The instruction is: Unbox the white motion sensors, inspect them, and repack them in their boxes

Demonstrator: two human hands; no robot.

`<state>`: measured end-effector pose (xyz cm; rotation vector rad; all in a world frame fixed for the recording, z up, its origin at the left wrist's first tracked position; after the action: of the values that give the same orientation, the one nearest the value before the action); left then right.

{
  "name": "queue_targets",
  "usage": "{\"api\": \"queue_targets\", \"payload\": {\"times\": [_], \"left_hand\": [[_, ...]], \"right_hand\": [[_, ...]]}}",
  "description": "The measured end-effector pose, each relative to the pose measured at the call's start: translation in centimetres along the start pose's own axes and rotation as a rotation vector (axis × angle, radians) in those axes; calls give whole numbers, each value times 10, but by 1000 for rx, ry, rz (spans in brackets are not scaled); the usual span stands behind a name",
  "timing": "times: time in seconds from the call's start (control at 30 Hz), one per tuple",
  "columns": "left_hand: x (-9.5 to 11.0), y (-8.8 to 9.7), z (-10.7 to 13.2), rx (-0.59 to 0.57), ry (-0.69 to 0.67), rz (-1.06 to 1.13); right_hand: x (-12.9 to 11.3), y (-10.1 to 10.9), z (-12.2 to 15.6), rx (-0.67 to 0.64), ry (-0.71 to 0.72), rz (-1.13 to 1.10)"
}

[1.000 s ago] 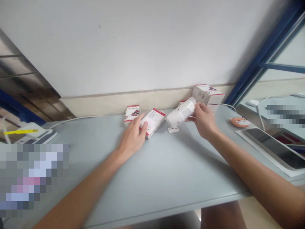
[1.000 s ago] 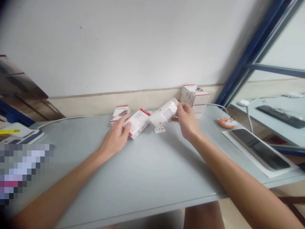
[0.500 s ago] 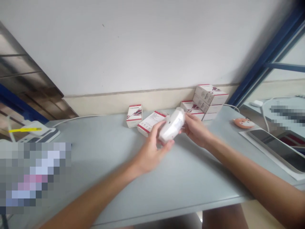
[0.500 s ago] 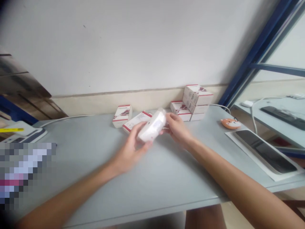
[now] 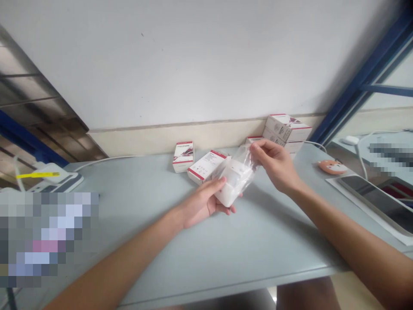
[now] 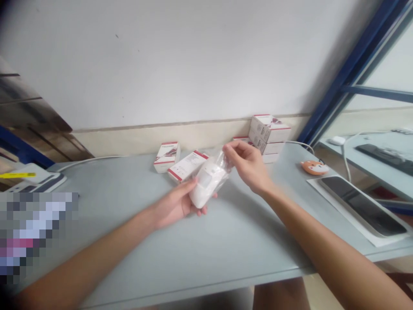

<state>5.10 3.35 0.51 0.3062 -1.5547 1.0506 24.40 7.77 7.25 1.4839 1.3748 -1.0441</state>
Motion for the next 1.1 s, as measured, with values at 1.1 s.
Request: {"api": "queue_targets", "payload": {"times": [1.1], "left_hand": [[-10, 8, -5, 10, 22, 210]], "right_hand": [[10, -7, -3, -49, 151, 707]]}}
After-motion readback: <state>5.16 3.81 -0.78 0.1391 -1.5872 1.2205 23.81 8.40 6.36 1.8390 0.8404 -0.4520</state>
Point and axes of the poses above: each hand's wrist, its own z-axis away from the middle knuckle, its own y-axis out of the back of the hand, x = y × z, the point moved 7 cm from there along -z, towards the middle knuckle, and after that the axes turned 5 degrees about -y, right-handed, at the moved point
